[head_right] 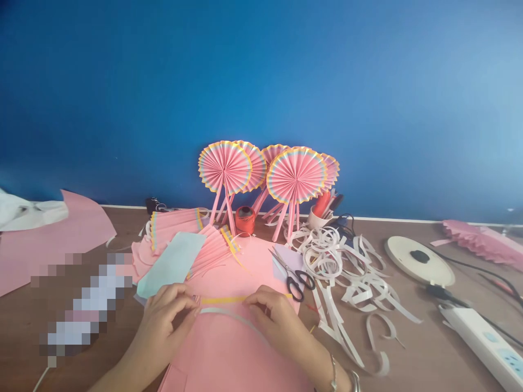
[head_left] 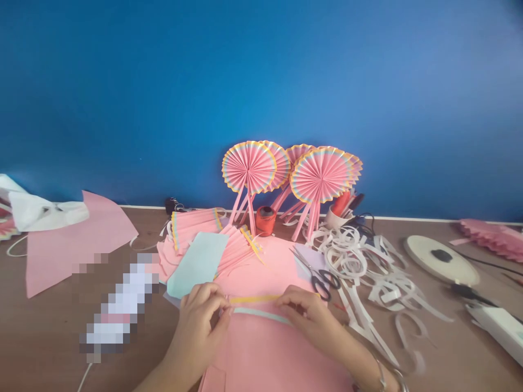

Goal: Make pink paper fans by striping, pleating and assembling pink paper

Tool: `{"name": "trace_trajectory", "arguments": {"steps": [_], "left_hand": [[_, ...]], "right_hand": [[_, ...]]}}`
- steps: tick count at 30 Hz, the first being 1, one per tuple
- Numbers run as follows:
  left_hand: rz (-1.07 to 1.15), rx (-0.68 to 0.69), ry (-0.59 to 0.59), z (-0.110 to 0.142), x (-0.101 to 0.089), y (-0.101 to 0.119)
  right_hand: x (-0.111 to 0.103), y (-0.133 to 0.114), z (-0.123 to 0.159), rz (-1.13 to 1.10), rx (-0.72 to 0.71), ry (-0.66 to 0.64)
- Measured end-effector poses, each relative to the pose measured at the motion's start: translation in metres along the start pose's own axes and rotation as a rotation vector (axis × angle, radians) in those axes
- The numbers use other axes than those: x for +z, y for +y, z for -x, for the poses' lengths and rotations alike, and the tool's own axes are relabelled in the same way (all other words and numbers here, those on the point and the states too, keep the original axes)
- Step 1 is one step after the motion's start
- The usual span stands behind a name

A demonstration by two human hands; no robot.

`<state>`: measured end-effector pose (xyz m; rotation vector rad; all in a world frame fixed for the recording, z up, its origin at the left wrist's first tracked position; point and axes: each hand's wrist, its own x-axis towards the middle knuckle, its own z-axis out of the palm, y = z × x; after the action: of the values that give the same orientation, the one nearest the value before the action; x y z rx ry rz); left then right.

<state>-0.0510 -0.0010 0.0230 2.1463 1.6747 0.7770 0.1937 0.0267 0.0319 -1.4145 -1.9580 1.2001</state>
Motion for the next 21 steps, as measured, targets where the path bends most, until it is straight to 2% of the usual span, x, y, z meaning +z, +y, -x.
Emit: {"name": "trace_trajectory", "arguments": {"steps": [4, 7, 12, 17, 21], "left_hand": [[-0.018, -0.019, -0.009, 0.001, 0.005, -0.005], [0.002, -0.023, -0.003, 0.001, 0.007, -0.006], [0.031, -0.011, 0.026, -0.001, 0.007, -0.005], [0.016, -0.013, 0.035, 0.000, 0.007, -0.009], [-0.015, 0.001, 0.004, 0.000, 0.007, -0.008]], "right_hand": [[0.001, 0.003, 0.000, 0.039, 0.002, 0.079], [0.002, 0.000, 0.002, 0.097, 0.007, 0.061], [0.006, 0.000, 0.006, 0.271, -0.063, 0.015], [-0.001, 0.004, 0.003, 0.237, -0.073, 0.000], [-0.010, 0.002, 0.000, 0.192, -0.025, 0.048]]}}
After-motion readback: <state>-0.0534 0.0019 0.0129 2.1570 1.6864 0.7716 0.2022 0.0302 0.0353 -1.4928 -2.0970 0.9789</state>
